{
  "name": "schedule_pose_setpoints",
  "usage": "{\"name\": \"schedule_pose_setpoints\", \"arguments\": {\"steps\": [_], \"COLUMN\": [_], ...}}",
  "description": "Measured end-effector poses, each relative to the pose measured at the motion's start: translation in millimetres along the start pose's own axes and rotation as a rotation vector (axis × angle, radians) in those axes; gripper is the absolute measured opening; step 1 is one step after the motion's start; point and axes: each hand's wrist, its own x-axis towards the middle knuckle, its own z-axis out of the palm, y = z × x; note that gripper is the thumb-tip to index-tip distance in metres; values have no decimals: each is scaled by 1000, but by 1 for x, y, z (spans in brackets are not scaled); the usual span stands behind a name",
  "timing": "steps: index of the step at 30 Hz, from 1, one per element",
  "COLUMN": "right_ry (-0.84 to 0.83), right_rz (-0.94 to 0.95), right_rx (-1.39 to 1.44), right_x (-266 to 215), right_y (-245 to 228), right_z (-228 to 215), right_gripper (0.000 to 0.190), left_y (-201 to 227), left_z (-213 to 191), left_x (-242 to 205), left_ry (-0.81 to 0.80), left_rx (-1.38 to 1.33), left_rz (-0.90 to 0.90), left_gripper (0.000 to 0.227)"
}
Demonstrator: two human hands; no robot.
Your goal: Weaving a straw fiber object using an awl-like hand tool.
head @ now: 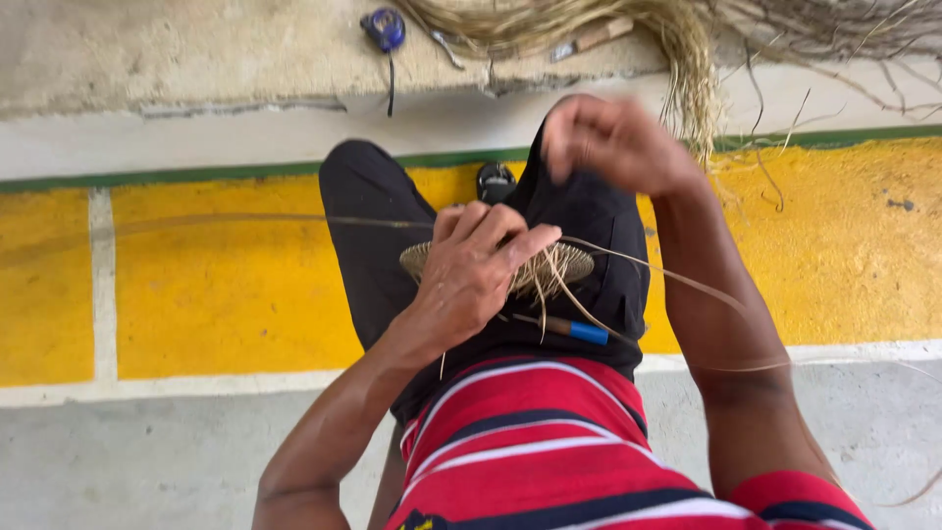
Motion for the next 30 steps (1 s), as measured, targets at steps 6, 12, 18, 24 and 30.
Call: {"name": "schedule_pose_setpoints", "arguments": {"steps": [6, 12, 18, 24, 30], "right_ry": [-328, -174, 239, 284, 551], "right_rz": [128, -175, 38, -151, -308], "right_rx": [198, 298, 418, 13, -489], "right_x": [-29, -26, 8, -56, -30], "right_y": [27, 40, 30, 20, 31], "right_z": [26, 42, 20, 70, 67], "right_gripper": [10, 6, 28, 25, 17], "left_y": [5, 3, 7, 8, 9], "left_z": [-9, -5, 1, -1, 0], "left_x": [1, -6, -4, -4, -9], "left_ry": [62, 111, 143, 106, 117], "left_rx": [-25, -28, -25, -29, -83], "left_rz": [-16, -108, -119, -113, -113], "left_gripper": [42, 16, 14, 19, 19]}}
